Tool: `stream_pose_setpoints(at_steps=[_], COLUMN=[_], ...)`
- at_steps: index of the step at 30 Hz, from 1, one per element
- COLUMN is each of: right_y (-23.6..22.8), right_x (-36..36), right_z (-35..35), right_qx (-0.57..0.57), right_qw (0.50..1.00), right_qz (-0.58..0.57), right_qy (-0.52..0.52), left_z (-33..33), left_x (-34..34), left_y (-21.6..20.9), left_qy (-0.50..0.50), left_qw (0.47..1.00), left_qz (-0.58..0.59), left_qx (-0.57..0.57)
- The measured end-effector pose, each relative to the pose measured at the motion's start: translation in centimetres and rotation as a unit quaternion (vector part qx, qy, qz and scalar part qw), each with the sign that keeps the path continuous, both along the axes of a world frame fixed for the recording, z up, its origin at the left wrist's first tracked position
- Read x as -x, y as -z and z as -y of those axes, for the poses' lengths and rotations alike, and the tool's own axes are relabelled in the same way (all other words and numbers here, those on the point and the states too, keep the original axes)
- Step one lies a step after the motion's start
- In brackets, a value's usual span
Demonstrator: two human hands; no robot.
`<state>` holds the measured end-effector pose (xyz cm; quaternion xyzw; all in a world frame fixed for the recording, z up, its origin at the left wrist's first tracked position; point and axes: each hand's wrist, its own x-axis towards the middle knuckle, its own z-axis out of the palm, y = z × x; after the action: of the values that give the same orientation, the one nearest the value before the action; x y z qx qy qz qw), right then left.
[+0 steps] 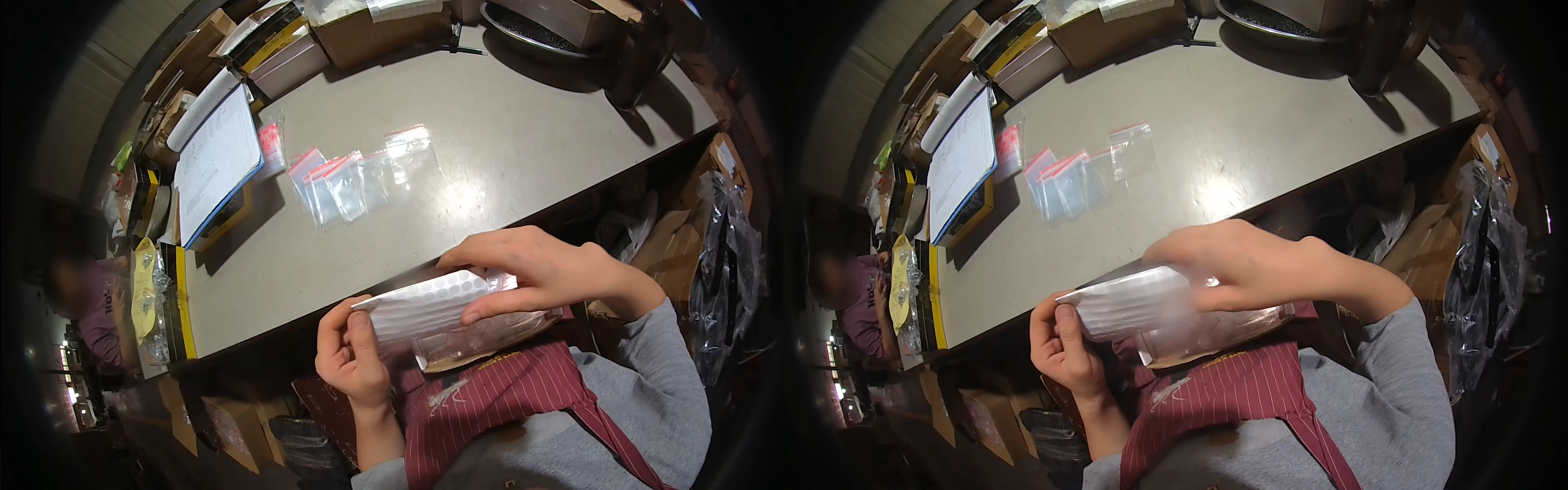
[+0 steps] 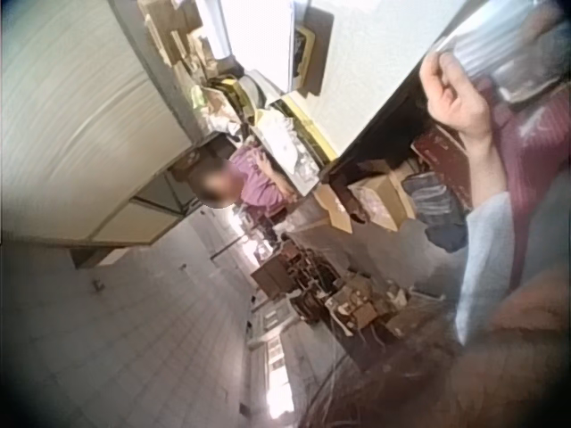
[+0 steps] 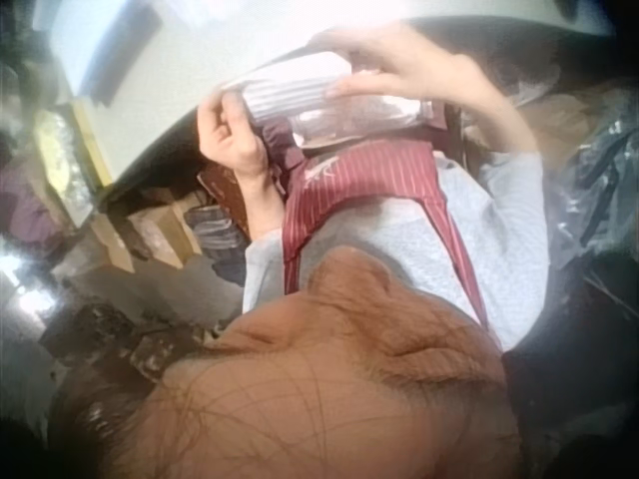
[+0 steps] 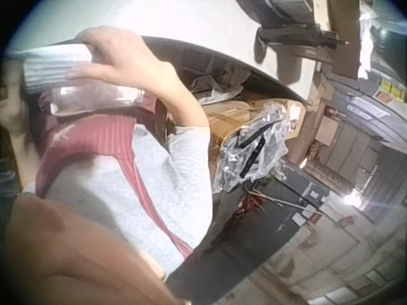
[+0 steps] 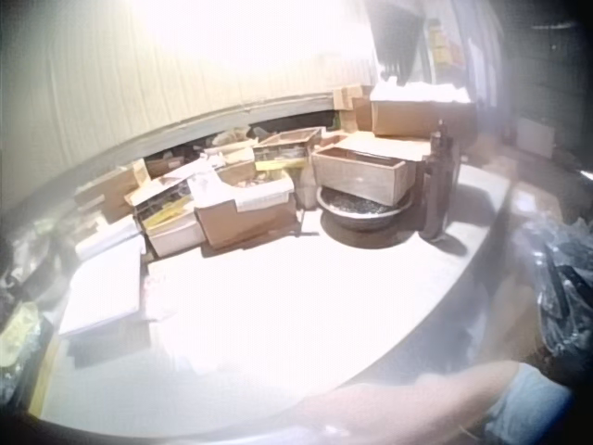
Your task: The person repeatedly picks small white objects from a sheet and places them into clear plastic bags on a table. The person handles the objects one at a time and arranges the filled bags on the table.
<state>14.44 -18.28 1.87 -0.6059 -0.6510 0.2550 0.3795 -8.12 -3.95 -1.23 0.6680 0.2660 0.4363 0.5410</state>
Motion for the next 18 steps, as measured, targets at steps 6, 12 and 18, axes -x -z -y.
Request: stream_pose_setpoints(at_steps=[6,12,18], right_y=[0.4,0.4,-0.1], right_x=[-0.8,-1.6,-1.5], right_z=[-1.6,-4.5,-5.2], right_qx=[0.035,-0.028,0.045], right_qw=[0.99,0.99,0.95], right_qz=[-0.107,-0.118,-0.304], right_qy=[0.086,0.076,0.055], left_z=[-1.4,-2.8,-4.3], left_x=[-0.5,-2.1,-1.7], left_y=[-0.1,-0.8,1.6], left_qy=[0.075,0.116,0.046], left_qw=[0.993,0.982,0.978], left_qz=[0.009,0.002,0.14], left_qx=[0.096,0.147,0.145])
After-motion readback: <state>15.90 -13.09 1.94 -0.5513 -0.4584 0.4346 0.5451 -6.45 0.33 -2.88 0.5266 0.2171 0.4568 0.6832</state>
